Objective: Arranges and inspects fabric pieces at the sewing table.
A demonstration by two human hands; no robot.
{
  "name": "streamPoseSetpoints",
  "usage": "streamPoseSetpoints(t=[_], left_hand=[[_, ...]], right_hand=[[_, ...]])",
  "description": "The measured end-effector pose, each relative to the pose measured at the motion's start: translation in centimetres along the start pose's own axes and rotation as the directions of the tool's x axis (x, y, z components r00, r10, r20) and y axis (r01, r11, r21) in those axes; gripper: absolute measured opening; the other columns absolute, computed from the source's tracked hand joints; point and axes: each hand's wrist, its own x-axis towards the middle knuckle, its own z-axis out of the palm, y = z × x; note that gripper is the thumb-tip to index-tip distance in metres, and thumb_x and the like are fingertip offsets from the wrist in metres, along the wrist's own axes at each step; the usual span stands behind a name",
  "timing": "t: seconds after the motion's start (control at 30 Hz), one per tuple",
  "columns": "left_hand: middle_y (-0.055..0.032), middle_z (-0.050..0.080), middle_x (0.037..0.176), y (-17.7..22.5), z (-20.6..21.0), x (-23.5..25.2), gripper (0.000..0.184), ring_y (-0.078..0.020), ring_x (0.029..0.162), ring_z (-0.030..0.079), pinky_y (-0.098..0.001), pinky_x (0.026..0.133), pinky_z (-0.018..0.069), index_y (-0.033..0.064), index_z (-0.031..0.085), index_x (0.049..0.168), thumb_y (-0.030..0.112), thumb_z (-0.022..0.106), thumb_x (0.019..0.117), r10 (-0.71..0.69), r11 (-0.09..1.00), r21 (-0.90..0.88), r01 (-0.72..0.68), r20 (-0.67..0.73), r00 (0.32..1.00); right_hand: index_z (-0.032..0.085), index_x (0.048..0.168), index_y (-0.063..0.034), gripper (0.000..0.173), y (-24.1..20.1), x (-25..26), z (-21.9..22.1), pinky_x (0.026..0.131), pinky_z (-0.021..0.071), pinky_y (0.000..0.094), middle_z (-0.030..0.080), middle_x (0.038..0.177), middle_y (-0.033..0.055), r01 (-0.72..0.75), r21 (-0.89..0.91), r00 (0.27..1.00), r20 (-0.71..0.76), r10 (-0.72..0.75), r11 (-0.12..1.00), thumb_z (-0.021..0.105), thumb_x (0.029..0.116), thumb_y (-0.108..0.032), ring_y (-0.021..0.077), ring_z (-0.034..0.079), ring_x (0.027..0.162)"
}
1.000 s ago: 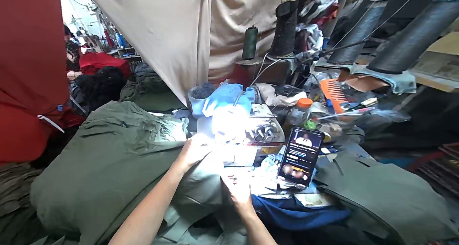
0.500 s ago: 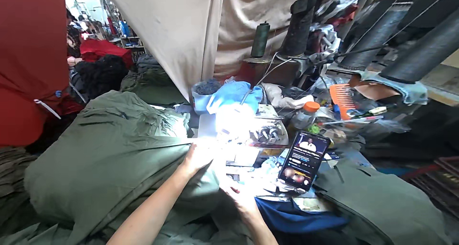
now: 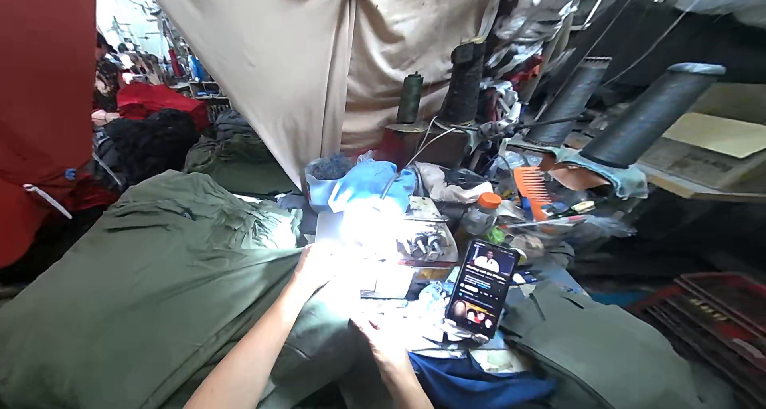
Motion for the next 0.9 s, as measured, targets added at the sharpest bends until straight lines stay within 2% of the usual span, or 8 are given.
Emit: streamPoseSetpoints(t=[0.17,0.27,0.4,0.5,0.6,0.67,0.77,0.9], left_hand=[[-0.0120,0.073,0.097,-0.6,0.2,2.5,0.019,-0.0255,0.093,0.070,-0.0492,0.086,0.0567,0.0058,0.074,0.102,0.023,0.070,0.0942,-0.042,0.999,-0.019,0.040,-0.096,0.994],[-0.0165,0.072,0.102,-0.7,0.2,4.4,0.020,-0.0315,0.099,0.069,-0.0521,0.090,0.0548,0.0034,0.075,0.100,0.021,0.071,0.0912,-0.022,0.985,0.168,0.035,-0.079,0.997],[-0.0221,0.061,0.138,4.0,-3.2,3.9,0.030,-0.0359,0.134,0.055,-0.0518,0.112,0.0418,-0.0029,0.064,0.128,0.014,0.055,0.1049,-0.202,0.945,0.285,0.162,0.118,0.972],[-0.0181,0.059,0.145,-2.8,0.6,3.8,0.033,-0.0381,0.144,0.044,-0.0558,0.122,0.0293,0.0027,0.069,0.128,0.019,0.055,0.1038,0.189,0.963,0.234,-0.132,-0.245,0.951],[-0.0178,0.070,0.123,-2.8,-1.2,-6.5,0.026,-0.0314,0.116,0.067,-0.0504,0.103,0.0526,0.0003,0.072,0.119,0.012,0.070,0.0957,0.262,0.964,0.143,-0.223,-0.383,0.886],[-0.0064,0.076,0.093,-6.3,0.1,-15.3,0.015,-0.0137,0.078,0.074,-0.0329,0.074,0.0637,0.0038,0.077,0.101,0.016,0.071,0.0938,0.131,0.991,0.026,-0.135,-0.478,0.868],[-0.0132,0.073,0.095,-13.0,4.1,-26.7,0.020,-0.0118,0.061,0.071,-0.0279,0.057,0.0636,-0.0058,0.071,0.106,0.011,0.071,0.0952,-0.459,0.853,-0.476,0.216,-0.483,0.746],[-0.0289,0.042,0.148,-18.2,6.1,-31.2,0.074,-0.0248,0.082,0.071,-0.0348,0.069,0.0625,-0.0013,0.032,0.154,0.011,0.075,0.0944,-0.892,0.344,-0.852,0.394,-0.166,0.420]], right_hand=[[0.074,0.079,-0.0044,0.019,-1.7,3.0,1.0,0.072,0.0526,0.0303,0.067,0.072,0.0002,0.081,-0.193,0.987,-0.122,-0.106,0.978,0.073,0.0919,-0.018,0.0062,0.062,0.070],[0.066,0.117,0.0095,0.034,-3.0,3.3,1.6,0.094,0.0521,0.0378,0.069,0.107,0.0190,-0.009,-0.171,0.978,-0.207,-0.027,0.985,0.072,0.0914,-0.012,0.0210,0.065,0.102],[0.064,0.121,0.0073,0.036,-3.0,4.4,1.9,0.090,0.0535,0.0399,0.068,0.107,0.0195,0.021,-0.152,0.970,-0.236,-0.057,0.988,0.073,0.0916,-0.010,0.0229,0.065,0.100],[0.063,0.129,0.0003,0.041,-2.8,4.2,1.3,0.090,0.0544,0.0471,0.069,0.109,0.0187,0.021,-0.220,0.978,-0.197,-0.065,0.975,0.074,0.0928,-0.017,0.0265,0.066,0.101],[0.075,0.089,-0.0027,0.022,-2.4,1.2,-0.6,0.071,0.0530,0.0408,0.069,0.074,0.0066,0.134,-0.341,0.971,-0.141,-0.192,0.930,0.078,0.0902,-0.024,0.0154,0.064,0.071],[0.075,0.077,-0.0096,0.023,-1.1,-0.9,-2.6,0.067,0.0526,0.0321,0.067,0.069,-0.0019,0.247,-0.399,0.953,-0.064,-0.296,0.883,0.075,0.0905,-0.028,0.0061,0.061,0.066],[0.077,0.085,-0.0093,0.020,0.5,-3.1,-5.2,0.072,0.0570,0.0265,0.072,0.081,-0.0015,0.329,-0.390,0.934,0.000,-0.358,0.860,0.076,0.0895,-0.029,0.0032,0.067,0.075],[0.072,0.083,-0.0080,0.013,0.4,-3.0,-6.5,0.068,0.0552,0.0208,0.069,0.078,-0.0024,0.300,-0.270,0.951,0.008,-0.309,0.915,0.078,0.0833,-0.019,0.0023,0.064,0.072]])
